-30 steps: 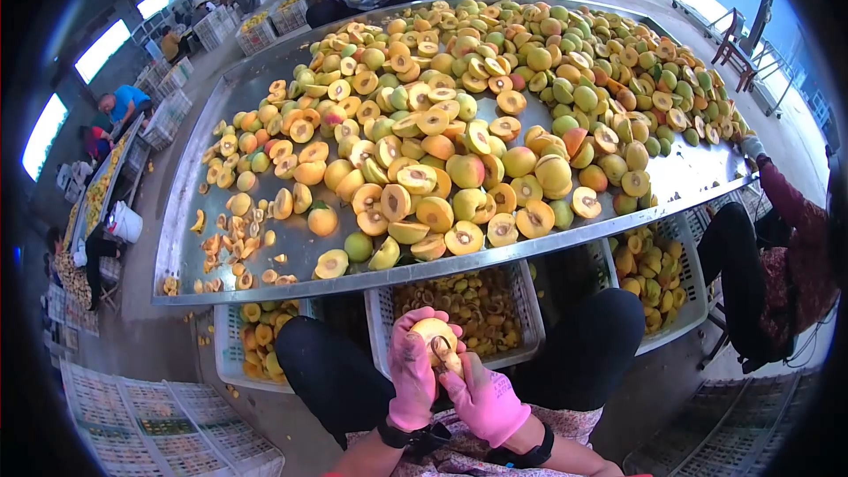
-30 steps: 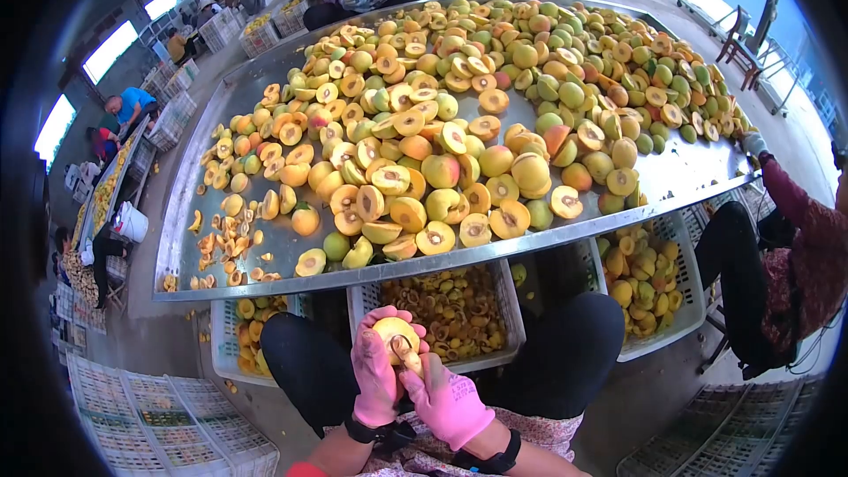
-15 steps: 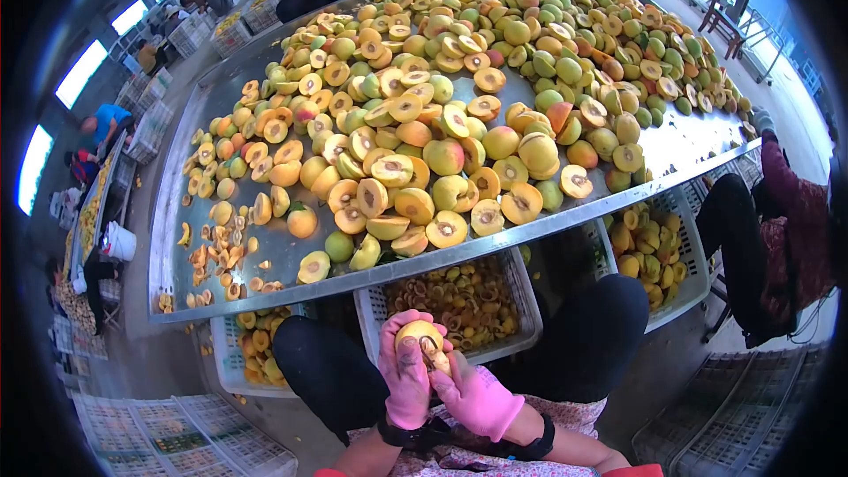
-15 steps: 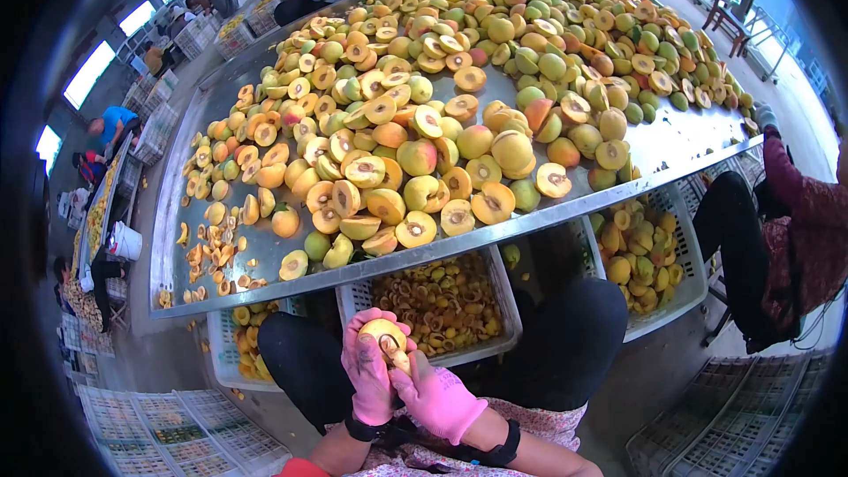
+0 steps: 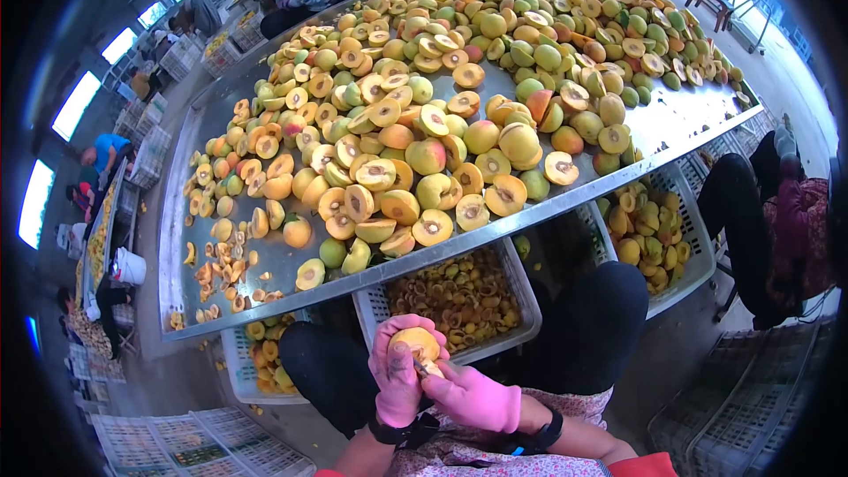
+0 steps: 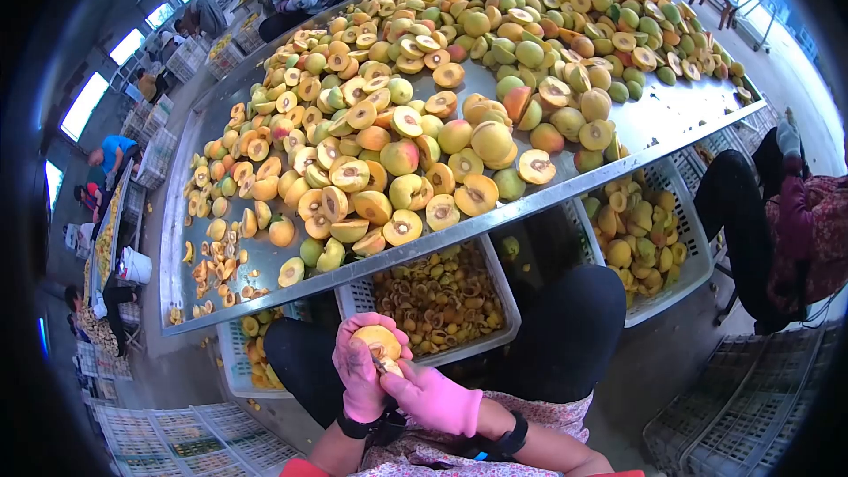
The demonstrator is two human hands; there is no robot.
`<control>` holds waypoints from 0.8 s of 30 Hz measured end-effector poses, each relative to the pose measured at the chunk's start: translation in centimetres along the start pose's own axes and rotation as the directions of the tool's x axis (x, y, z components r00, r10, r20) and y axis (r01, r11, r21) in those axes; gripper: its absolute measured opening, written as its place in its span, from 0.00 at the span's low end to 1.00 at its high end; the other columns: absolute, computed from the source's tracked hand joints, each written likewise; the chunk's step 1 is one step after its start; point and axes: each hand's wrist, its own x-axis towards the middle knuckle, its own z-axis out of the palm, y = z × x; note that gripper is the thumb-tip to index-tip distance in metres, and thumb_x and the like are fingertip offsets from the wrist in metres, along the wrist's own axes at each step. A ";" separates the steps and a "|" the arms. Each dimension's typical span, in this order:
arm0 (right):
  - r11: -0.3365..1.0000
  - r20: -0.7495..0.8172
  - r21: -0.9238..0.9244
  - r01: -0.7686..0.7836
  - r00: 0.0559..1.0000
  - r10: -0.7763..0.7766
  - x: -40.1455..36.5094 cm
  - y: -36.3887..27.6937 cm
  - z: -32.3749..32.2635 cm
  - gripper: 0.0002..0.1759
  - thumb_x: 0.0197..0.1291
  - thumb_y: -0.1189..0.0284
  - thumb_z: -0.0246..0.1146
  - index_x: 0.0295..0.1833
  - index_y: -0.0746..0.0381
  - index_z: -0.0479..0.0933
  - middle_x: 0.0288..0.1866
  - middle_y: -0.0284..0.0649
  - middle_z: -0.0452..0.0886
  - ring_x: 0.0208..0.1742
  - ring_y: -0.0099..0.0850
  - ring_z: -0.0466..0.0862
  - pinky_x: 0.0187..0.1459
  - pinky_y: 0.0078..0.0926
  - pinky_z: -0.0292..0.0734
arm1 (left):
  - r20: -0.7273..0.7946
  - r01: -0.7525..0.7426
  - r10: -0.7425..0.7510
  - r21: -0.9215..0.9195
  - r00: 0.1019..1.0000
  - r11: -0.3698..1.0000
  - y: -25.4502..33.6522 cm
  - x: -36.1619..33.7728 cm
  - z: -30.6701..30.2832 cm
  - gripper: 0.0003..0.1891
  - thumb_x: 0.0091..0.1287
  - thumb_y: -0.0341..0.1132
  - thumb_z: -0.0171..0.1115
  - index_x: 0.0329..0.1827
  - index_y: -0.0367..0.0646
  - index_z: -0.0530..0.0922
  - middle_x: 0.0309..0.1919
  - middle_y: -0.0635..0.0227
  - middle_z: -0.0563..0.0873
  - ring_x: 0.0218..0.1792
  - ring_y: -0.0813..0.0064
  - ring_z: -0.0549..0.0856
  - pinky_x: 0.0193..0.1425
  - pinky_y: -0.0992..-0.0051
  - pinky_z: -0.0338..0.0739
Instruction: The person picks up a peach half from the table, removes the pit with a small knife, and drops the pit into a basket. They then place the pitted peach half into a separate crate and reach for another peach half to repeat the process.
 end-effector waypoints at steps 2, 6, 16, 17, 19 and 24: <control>0.988 0.114 0.133 -0.082 0.991 0.067 -0.7 -1.1 -0.4 0.21 0.79 0.51 0.50 0.48 0.60 0.70 0.25 0.28 0.67 0.23 0.19 0.68 0.26 0.21 0.66 | 0.060 0.003 -0.004 0.017 0.998 1.000 0.4 -0.3 -0.4 0.34 0.74 0.63 0.58 0.58 0.35 0.72 0.40 0.55 0.86 0.34 0.70 0.87 0.41 0.73 0.85; 0.856 0.414 0.465 -0.226 0.910 0.016 -1.8 -0.3 -1.6 0.23 0.79 0.46 0.49 0.42 0.56 0.68 0.21 0.25 0.62 0.14 0.14 0.54 0.14 0.16 0.47 | 0.226 0.006 -0.011 0.024 0.974 1.000 0.8 -0.6 -1.3 0.35 0.73 0.64 0.58 0.57 0.34 0.73 0.41 0.55 0.86 0.36 0.71 0.88 0.43 0.73 0.84; 0.881 0.364 0.415 -0.229 0.929 0.070 -1.7 1.7 -1.4 0.23 0.79 0.46 0.49 0.43 0.54 0.69 0.20 0.24 0.60 0.12 0.14 0.54 0.12 0.15 0.46 | 0.325 -0.011 -0.084 0.280 0.942 0.960 1.2 -0.1 -1.6 0.40 0.72 0.70 0.52 0.52 0.31 0.74 0.39 0.58 0.87 0.35 0.73 0.88 0.40 0.75 0.84; 0.839 0.423 0.480 -0.258 0.905 0.036 -1.8 1.8 -1.7 0.23 0.79 0.46 0.49 0.43 0.55 0.69 0.20 0.24 0.61 0.11 0.14 0.54 0.12 0.16 0.46 | 0.320 0.002 -0.084 0.249 0.944 0.969 1.1 -0.2 -1.6 0.40 0.72 0.71 0.52 0.52 0.31 0.74 0.39 0.58 0.87 0.35 0.73 0.88 0.41 0.75 0.84; 0.744 0.515 0.583 -0.328 0.857 -0.026 -1.7 2.1 -1.9 0.23 0.79 0.46 0.50 0.43 0.55 0.69 0.20 0.24 0.61 0.11 0.14 0.54 0.12 0.16 0.46 | 0.308 0.027 -0.084 0.184 0.947 0.982 1.0 -0.7 -1.4 0.41 0.71 0.72 0.52 0.51 0.32 0.75 0.39 0.57 0.86 0.36 0.73 0.88 0.41 0.75 0.84; 0.599 0.557 0.704 -0.382 0.820 -0.133 -1.2 3.4 -1.4 0.23 0.79 0.46 0.51 0.43 0.56 0.70 0.20 0.24 0.63 0.11 0.14 0.56 0.12 0.16 0.47 | 0.190 0.075 -0.071 -0.015 0.979 0.997 0.0 -1.7 -0.4 0.41 0.69 0.74 0.51 0.56 0.37 0.72 0.40 0.58 0.86 0.34 0.70 0.88 0.40 0.72 0.85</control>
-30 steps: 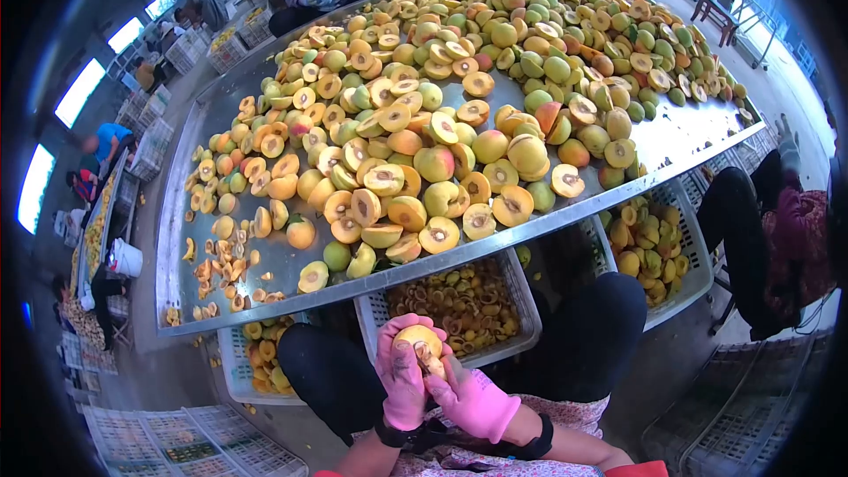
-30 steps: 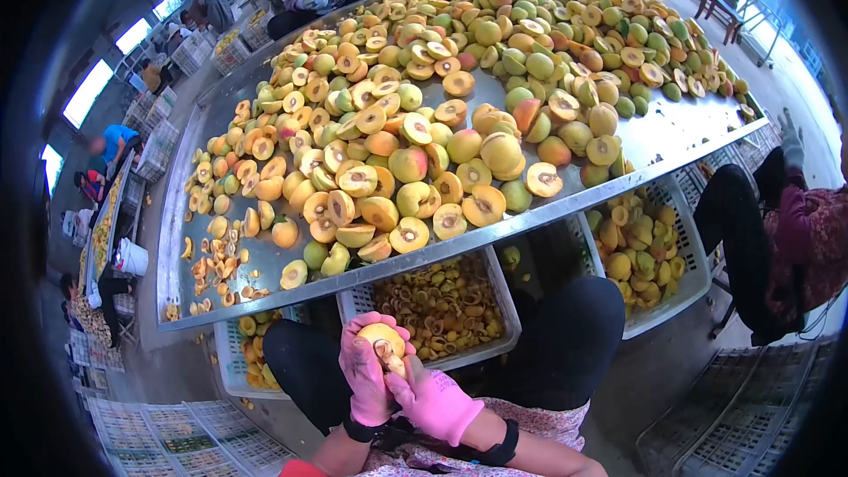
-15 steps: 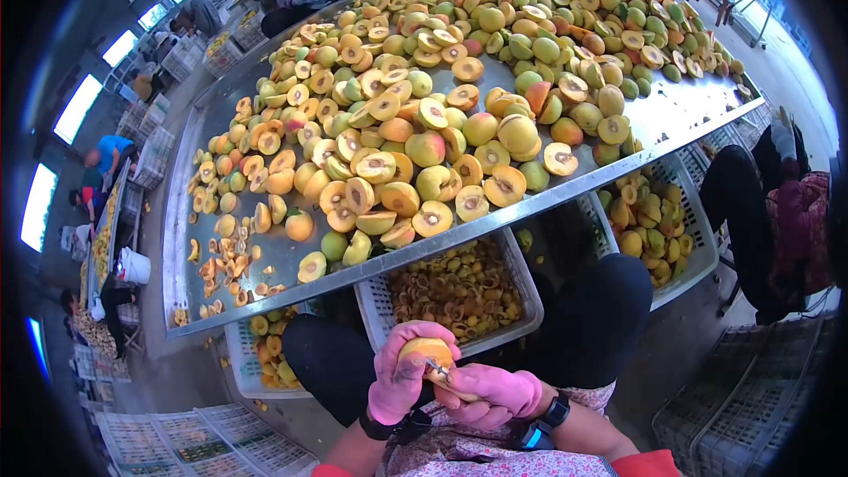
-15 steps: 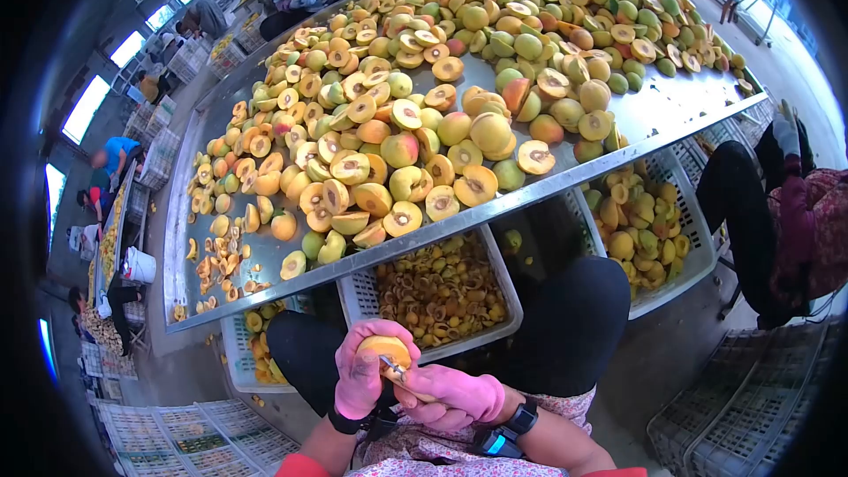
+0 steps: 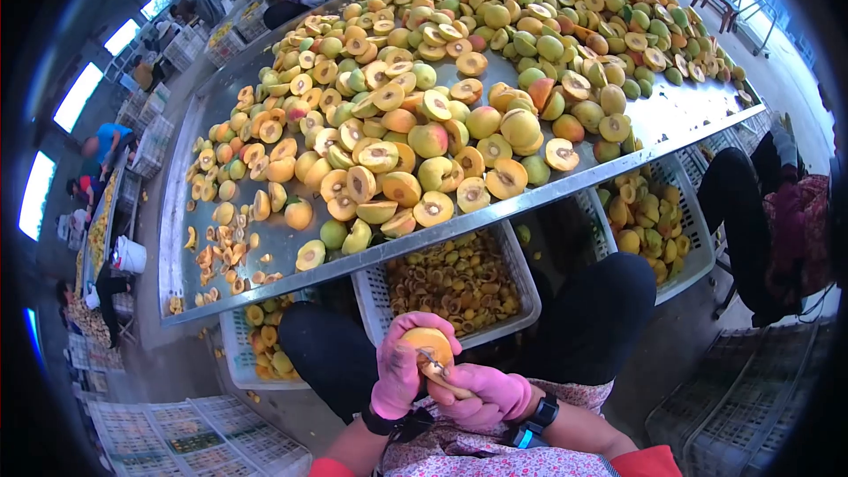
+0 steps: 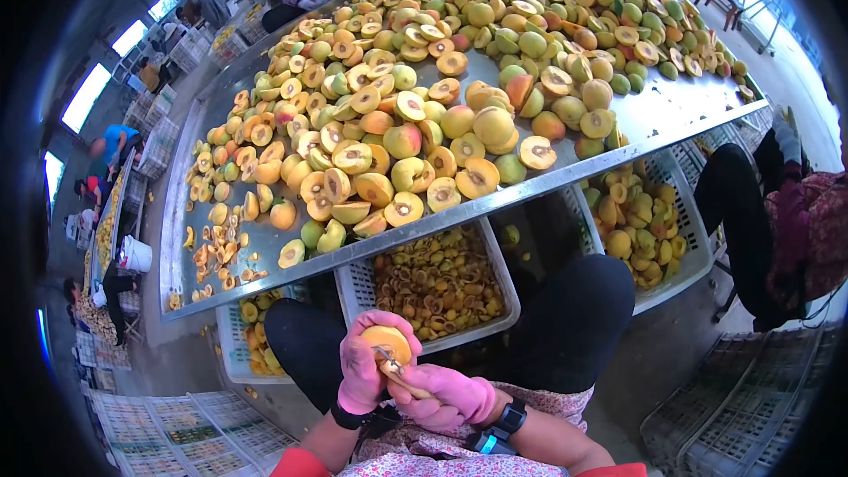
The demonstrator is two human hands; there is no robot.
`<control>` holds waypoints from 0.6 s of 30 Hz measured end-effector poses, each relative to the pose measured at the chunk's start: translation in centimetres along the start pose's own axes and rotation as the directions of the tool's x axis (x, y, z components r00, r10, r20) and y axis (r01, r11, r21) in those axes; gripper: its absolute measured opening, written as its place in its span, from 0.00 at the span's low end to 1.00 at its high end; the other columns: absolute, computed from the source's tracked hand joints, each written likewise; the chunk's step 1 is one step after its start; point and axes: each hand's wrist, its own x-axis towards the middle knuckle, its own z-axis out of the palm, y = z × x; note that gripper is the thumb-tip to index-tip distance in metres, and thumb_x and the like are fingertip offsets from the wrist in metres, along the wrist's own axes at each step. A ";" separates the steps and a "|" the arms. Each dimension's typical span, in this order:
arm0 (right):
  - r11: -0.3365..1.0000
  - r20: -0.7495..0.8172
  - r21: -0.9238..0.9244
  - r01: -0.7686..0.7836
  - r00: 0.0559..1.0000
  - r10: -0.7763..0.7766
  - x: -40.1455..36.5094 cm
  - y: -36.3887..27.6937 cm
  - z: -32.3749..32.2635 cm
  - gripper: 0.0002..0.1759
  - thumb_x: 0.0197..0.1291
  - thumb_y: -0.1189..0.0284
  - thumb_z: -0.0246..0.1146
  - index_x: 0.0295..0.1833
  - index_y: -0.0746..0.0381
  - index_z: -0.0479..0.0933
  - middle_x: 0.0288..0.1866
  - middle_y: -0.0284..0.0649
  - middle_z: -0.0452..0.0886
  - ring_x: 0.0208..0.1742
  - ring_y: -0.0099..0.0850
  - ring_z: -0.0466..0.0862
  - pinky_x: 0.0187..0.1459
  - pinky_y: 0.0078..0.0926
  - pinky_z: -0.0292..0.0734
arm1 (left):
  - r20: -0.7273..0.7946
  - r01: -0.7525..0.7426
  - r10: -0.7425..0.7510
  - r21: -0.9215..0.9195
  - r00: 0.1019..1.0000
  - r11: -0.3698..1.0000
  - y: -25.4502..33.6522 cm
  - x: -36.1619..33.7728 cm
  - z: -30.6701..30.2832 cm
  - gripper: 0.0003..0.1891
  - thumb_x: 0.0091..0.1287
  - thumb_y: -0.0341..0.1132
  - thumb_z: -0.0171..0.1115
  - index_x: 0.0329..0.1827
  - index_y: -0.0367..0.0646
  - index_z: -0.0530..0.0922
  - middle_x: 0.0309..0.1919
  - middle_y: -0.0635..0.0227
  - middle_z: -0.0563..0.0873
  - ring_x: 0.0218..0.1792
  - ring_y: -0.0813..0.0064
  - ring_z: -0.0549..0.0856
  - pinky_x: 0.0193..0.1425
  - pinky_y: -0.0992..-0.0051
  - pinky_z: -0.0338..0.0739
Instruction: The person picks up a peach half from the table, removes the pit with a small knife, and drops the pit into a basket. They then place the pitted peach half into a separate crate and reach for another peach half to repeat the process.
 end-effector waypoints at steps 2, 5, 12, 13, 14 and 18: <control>0.984 -0.075 -0.177 0.018 0.997 -0.032 -0.2 -0.4 0.6 0.23 0.77 0.47 0.54 0.44 0.58 0.71 0.19 0.25 0.62 0.13 0.14 0.58 0.13 0.16 0.47 | -0.111 -0.020 0.008 -0.102 0.994 0.995 -0.2 0.4 -0.3 0.40 0.70 0.73 0.50 0.58 0.39 0.70 0.42 0.58 0.85 0.35 0.69 0.87 0.40 0.70 0.85; 0.942 -0.169 -0.320 0.105 0.972 -0.165 -1.1 -1.3 0.8 0.23 0.75 0.49 0.57 0.43 0.59 0.72 0.20 0.26 0.65 0.14 0.16 0.60 0.15 0.17 0.50 | -0.288 -0.118 0.084 -0.101 0.954 0.988 -0.2 0.8 -2.2 0.39 0.73 0.72 0.45 0.62 0.40 0.70 0.49 0.61 0.82 0.41 0.67 0.87 0.43 0.66 0.86; 0.617 -0.659 -0.725 -0.305 0.566 -0.495 1.1 -2.1 -3.9 0.18 0.71 0.58 0.64 0.50 0.62 0.74 0.27 0.27 0.72 0.25 0.17 0.68 0.26 0.22 0.63 | -0.608 -0.277 0.399 0.289 0.687 0.917 3.1 -3.3 -13.8 0.36 0.76 0.68 0.45 0.62 0.39 0.70 0.46 0.58 0.81 0.39 0.65 0.87 0.38 0.68 0.87; 0.664 -0.660 -0.697 -0.269 0.602 -0.449 1.1 -2.0 -3.8 0.19 0.71 0.57 0.64 0.50 0.63 0.73 0.27 0.28 0.72 0.27 0.18 0.68 0.28 0.22 0.64 | -0.620 -0.160 0.452 0.468 0.641 0.869 4.4 -4.3 -15.7 0.33 0.79 0.64 0.45 0.64 0.39 0.71 0.50 0.58 0.81 0.43 0.65 0.87 0.45 0.69 0.86; 0.642 -0.671 -0.698 -0.316 0.601 -0.434 1.1 -2.1 -3.6 0.19 0.71 0.57 0.64 0.50 0.63 0.73 0.28 0.28 0.72 0.27 0.18 0.69 0.28 0.23 0.64 | -0.677 0.108 0.470 0.626 0.566 0.772 5.7 -5.2 -17.8 0.32 0.80 0.60 0.48 0.67 0.37 0.70 0.56 0.56 0.80 0.48 0.63 0.86 0.55 0.69 0.82; 0.561 -0.679 -0.718 -0.412 0.591 -0.436 1.3 -2.5 -3.8 0.21 0.70 0.55 0.64 0.50 0.64 0.74 0.30 0.31 0.75 0.29 0.21 0.72 0.32 0.26 0.68 | -0.359 0.218 0.691 0.933 0.627 0.287 8.7 -2.6 -20.2 0.30 0.78 0.53 0.57 0.69 0.34 0.72 0.58 0.53 0.82 0.58 0.57 0.81 0.64 0.61 0.75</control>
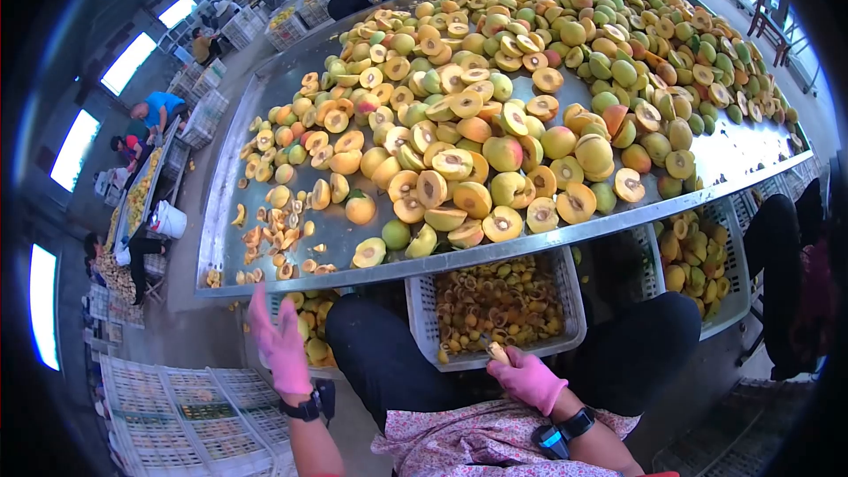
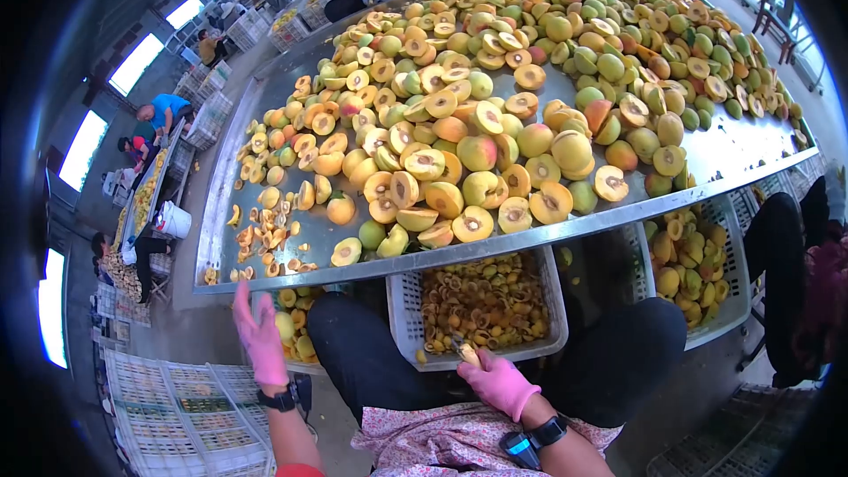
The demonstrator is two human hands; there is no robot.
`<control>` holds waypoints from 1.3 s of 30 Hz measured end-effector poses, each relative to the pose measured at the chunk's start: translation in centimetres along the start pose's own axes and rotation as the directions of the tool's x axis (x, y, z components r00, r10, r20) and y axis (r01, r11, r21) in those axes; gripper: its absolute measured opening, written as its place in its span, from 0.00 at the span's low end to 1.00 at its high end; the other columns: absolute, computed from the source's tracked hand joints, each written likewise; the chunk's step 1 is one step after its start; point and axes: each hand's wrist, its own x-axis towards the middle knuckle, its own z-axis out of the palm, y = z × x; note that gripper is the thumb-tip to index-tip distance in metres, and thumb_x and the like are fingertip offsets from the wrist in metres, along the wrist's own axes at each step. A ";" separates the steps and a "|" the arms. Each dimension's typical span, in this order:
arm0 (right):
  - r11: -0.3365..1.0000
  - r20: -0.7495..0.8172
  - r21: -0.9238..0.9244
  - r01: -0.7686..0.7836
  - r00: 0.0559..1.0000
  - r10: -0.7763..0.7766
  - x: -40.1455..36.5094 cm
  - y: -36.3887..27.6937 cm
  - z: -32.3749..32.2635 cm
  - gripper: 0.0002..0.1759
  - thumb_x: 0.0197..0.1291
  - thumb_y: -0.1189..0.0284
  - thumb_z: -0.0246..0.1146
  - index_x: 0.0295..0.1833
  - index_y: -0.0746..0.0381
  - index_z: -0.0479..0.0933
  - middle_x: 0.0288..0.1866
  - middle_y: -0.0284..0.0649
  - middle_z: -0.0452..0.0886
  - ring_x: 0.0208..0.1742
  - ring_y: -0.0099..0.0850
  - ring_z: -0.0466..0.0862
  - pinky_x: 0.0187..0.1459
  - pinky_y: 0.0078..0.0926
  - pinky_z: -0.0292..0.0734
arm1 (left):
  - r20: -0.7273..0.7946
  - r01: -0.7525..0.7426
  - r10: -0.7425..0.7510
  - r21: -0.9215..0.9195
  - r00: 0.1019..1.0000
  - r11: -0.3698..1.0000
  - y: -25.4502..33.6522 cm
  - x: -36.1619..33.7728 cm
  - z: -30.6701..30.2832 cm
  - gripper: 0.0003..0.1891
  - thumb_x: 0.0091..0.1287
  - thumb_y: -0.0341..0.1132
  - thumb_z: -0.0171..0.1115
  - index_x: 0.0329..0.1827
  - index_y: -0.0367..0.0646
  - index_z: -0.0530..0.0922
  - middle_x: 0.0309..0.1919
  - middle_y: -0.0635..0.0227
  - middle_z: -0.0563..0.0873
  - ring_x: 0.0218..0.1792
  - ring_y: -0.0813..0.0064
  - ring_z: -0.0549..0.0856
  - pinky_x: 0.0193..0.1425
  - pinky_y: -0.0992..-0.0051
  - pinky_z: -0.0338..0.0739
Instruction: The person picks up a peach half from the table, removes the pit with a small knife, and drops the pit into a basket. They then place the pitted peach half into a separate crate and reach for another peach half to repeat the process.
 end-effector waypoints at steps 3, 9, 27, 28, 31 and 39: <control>0.996 0.020 -0.081 0.023 1.000 -0.021 0.3 0.2 -0.2 0.24 0.71 0.53 0.62 0.51 0.65 0.74 0.32 0.36 0.77 0.33 0.25 0.75 0.37 0.29 0.72 | 0.302 -0.042 0.004 0.118 0.953 0.992 3.9 4.2 2.7 0.28 0.72 0.47 0.67 0.66 0.37 0.77 0.52 0.55 0.86 0.62 0.56 0.80 0.64 0.59 0.75; 0.988 0.011 -0.129 0.079 0.997 -0.078 1.0 1.8 -0.4 0.28 0.71 0.50 0.61 0.53 0.67 0.74 0.36 0.47 0.82 0.39 0.36 0.81 0.45 0.35 0.76 | 0.749 0.219 -0.252 0.146 0.612 0.965 6.0 8.4 10.6 0.30 0.62 0.50 0.74 0.62 0.40 0.81 0.47 0.54 0.86 0.52 0.55 0.85 0.56 0.60 0.79; 0.727 -0.089 -0.372 0.577 0.758 -0.646 -5.1 -5.6 3.9 0.16 0.75 0.62 0.60 0.55 0.63 0.70 0.35 0.53 0.82 0.36 0.56 0.84 0.34 0.46 0.77 | 0.635 0.598 -0.096 -0.651 0.766 0.466 17.2 -8.3 7.8 0.36 0.80 0.64 0.40 0.59 0.34 0.77 0.44 0.60 0.88 0.39 0.75 0.85 0.43 0.78 0.79; 0.734 -0.092 -0.395 0.553 0.771 -0.630 -5.2 -5.5 3.8 0.16 0.75 0.62 0.60 0.54 0.63 0.69 0.34 0.53 0.81 0.36 0.56 0.84 0.34 0.47 0.77 | 0.614 0.581 -0.094 -0.672 0.784 0.460 17.6 -8.9 7.8 0.37 0.80 0.64 0.40 0.59 0.33 0.77 0.44 0.59 0.88 0.41 0.74 0.85 0.47 0.77 0.79; 0.759 -0.115 -0.437 0.483 0.807 -0.579 -5.3 -5.4 3.9 0.16 0.75 0.60 0.59 0.49 0.62 0.67 0.32 0.53 0.80 0.34 0.57 0.83 0.33 0.48 0.75 | 0.531 0.494 -0.066 -0.727 0.845 0.477 17.8 -9.9 8.2 0.38 0.80 0.65 0.42 0.60 0.32 0.76 0.44 0.58 0.88 0.43 0.73 0.85 0.50 0.76 0.79; 0.871 0.012 -0.288 0.399 0.911 -0.413 -5.4 -5.2 3.4 0.19 0.76 0.56 0.56 0.50 0.63 0.67 0.34 0.57 0.82 0.37 0.58 0.84 0.36 0.48 0.76 | 0.483 0.418 -0.040 -0.709 0.874 0.568 17.8 -11.2 8.6 0.34 0.80 0.62 0.47 0.58 0.33 0.78 0.42 0.58 0.88 0.41 0.74 0.86 0.48 0.76 0.80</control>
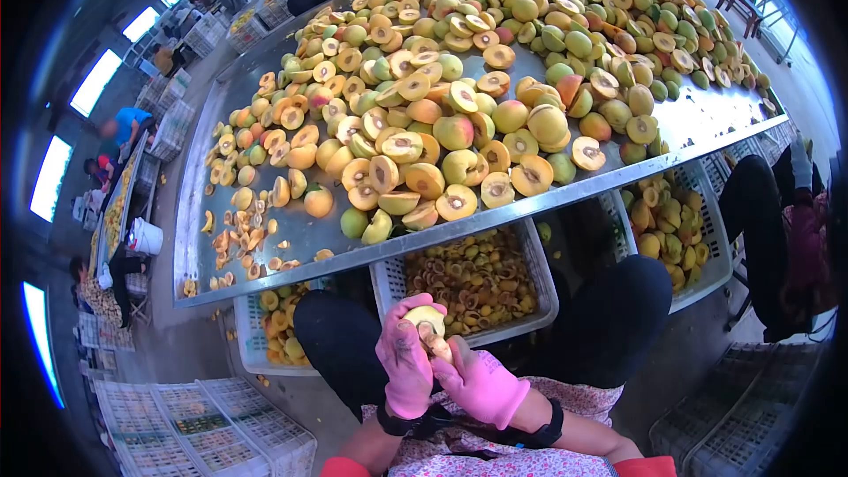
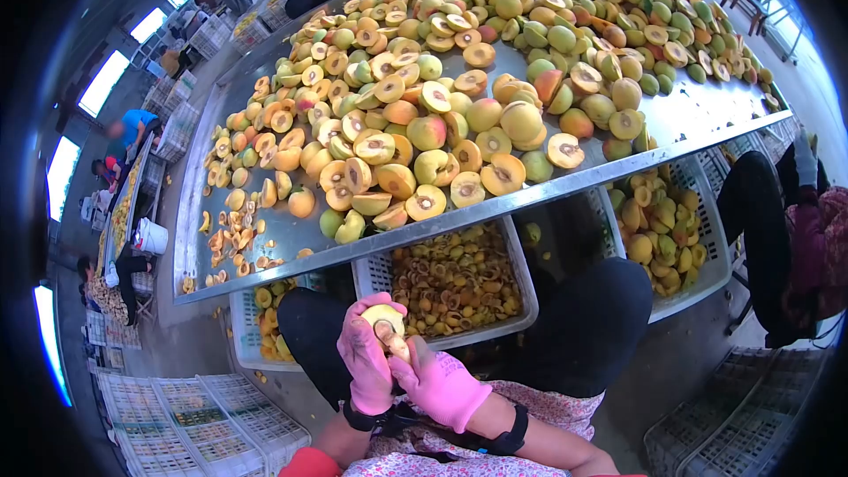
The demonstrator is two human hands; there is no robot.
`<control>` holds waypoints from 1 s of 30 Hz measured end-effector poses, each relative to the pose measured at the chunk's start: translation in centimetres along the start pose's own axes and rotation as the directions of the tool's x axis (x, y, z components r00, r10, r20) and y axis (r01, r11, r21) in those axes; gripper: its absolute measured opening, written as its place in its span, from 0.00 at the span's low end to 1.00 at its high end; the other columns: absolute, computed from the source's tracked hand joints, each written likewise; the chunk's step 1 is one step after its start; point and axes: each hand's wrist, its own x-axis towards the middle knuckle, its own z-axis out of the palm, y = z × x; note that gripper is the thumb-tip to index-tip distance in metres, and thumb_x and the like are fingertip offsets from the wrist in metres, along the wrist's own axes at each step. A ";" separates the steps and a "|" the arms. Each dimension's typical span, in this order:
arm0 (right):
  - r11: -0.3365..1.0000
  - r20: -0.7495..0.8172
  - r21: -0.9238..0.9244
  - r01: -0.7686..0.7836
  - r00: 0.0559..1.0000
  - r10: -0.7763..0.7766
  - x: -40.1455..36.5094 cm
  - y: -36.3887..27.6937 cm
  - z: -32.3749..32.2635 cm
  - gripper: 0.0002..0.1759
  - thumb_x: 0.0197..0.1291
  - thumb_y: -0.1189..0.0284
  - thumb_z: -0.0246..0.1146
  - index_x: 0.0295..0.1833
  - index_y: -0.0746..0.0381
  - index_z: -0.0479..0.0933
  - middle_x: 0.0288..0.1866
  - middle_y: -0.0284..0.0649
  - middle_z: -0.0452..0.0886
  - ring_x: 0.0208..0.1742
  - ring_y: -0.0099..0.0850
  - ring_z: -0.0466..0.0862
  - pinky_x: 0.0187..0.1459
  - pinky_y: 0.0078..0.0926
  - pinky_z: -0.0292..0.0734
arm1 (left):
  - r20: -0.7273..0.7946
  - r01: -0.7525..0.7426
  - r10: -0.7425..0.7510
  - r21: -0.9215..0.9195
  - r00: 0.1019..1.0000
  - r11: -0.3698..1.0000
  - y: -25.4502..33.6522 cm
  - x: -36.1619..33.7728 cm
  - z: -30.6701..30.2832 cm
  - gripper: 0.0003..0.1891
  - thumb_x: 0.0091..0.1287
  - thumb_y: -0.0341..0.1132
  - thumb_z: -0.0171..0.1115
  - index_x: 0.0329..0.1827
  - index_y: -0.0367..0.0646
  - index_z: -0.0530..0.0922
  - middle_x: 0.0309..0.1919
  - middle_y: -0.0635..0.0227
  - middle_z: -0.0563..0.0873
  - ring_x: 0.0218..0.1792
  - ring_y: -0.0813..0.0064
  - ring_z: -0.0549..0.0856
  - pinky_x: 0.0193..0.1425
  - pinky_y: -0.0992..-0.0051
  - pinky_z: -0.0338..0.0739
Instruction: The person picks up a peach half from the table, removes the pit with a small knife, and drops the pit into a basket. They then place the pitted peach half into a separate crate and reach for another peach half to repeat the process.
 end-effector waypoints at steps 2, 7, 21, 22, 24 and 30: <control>0.993 0.067 0.118 -0.020 0.998 0.012 -0.1 0.1 -0.1 0.21 0.77 0.54 0.54 0.50 0.63 0.68 0.33 0.55 0.82 0.36 0.54 0.84 0.37 0.46 0.76 | 0.031 0.024 -0.024 -0.005 0.999 1.000 0.0 -0.2 -0.4 0.33 0.80 0.61 0.48 0.57 0.32 0.78 0.41 0.58 0.88 0.40 0.74 0.86 0.47 0.76 0.80; 0.828 0.315 0.517 -0.218 0.948 0.053 0.0 1.6 0.2 0.22 0.79 0.51 0.51 0.45 0.60 0.70 0.24 0.33 0.74 0.21 0.26 0.74 0.24 0.26 0.69 | 0.112 0.019 -0.019 -0.004 0.994 1.000 0.3 -0.4 -1.2 0.33 0.80 0.61 0.47 0.54 0.32 0.78 0.39 0.59 0.89 0.39 0.76 0.85 0.45 0.77 0.80; 0.593 0.154 0.785 -0.181 0.983 0.096 1.6 4.1 -0.9 0.17 0.78 0.54 0.54 0.53 0.58 0.73 0.25 0.28 0.70 0.15 0.19 0.65 0.15 0.19 0.58 | -0.399 -0.067 -0.016 -0.195 0.917 0.978 0.0 2.3 -6.5 0.34 0.79 0.67 0.39 0.58 0.43 0.75 0.40 0.62 0.85 0.21 0.80 0.76 0.21 0.85 0.65; 0.533 0.160 0.798 -0.281 0.952 0.261 2.3 4.8 -1.0 0.17 0.78 0.55 0.54 0.52 0.58 0.72 0.24 0.28 0.70 0.13 0.20 0.64 0.11 0.21 0.57 | -0.461 -0.047 0.007 -0.076 0.887 0.996 -0.1 2.2 -9.4 0.34 0.79 0.66 0.40 0.60 0.42 0.74 0.44 0.60 0.84 0.27 0.77 0.79 0.28 0.82 0.71; 0.497 0.190 0.776 -0.387 0.896 0.400 2.8 5.3 -1.4 0.16 0.77 0.56 0.55 0.52 0.59 0.72 0.25 0.28 0.69 0.14 0.19 0.65 0.12 0.21 0.56 | -0.562 0.053 0.170 0.359 0.809 0.932 -2.0 2.3 -16.9 0.32 0.81 0.61 0.44 0.66 0.39 0.73 0.53 0.57 0.83 0.42 0.69 0.83 0.45 0.74 0.78; 0.527 0.287 0.734 -0.429 0.899 0.332 3.3 5.2 -1.1 0.15 0.78 0.58 0.56 0.53 0.59 0.73 0.24 0.29 0.69 0.14 0.19 0.65 0.14 0.20 0.57 | -0.324 0.045 0.234 0.666 0.917 0.745 2.4 6.4 -15.0 0.25 0.77 0.48 0.61 0.65 0.35 0.77 0.56 0.56 0.83 0.57 0.62 0.82 0.63 0.65 0.75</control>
